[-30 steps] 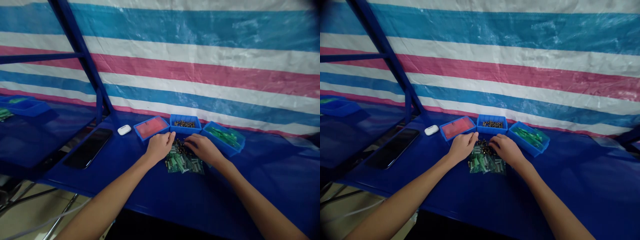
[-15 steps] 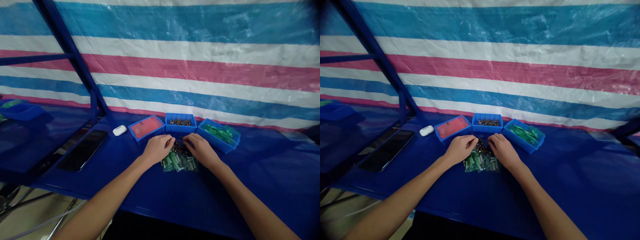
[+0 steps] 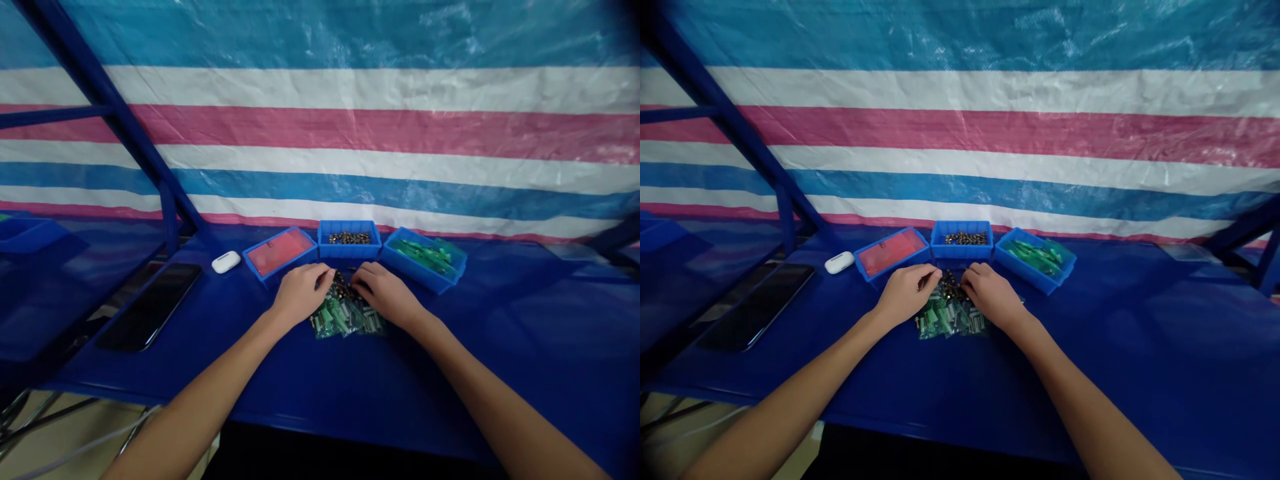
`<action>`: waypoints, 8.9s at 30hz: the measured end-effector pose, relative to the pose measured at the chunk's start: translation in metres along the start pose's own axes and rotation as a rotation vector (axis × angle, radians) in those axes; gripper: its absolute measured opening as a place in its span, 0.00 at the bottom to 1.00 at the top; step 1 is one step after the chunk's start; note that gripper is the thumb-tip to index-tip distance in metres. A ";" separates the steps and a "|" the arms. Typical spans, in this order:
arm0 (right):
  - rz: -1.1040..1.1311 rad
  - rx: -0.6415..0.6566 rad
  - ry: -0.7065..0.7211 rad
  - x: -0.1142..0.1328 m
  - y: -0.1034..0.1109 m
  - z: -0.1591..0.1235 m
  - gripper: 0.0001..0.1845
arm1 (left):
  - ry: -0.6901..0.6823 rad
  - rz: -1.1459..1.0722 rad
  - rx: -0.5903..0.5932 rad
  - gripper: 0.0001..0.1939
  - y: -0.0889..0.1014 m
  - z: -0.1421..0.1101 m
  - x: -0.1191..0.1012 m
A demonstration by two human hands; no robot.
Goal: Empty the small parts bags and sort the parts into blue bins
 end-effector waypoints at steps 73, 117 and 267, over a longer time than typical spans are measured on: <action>0.964 -0.368 -0.338 0.000 -0.012 0.009 0.15 | -0.120 -0.303 -0.016 0.11 0.000 -0.003 -0.003; 0.297 0.190 0.049 -0.006 0.015 -0.008 0.09 | 0.152 -0.192 -0.089 0.23 0.006 0.002 0.012; -0.033 0.018 -0.086 0.006 -0.014 0.019 0.09 | 0.160 0.240 -0.123 0.25 0.011 0.002 0.010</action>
Point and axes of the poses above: each hand's wrist, its own z-axis towards the middle knuckle, its own y-axis out of the back of the hand, x = y × z, the point moved 5 cm from there along z, towards the middle knuckle, and after that the axes turned 14 degrees about y, right-handed, at the moved point
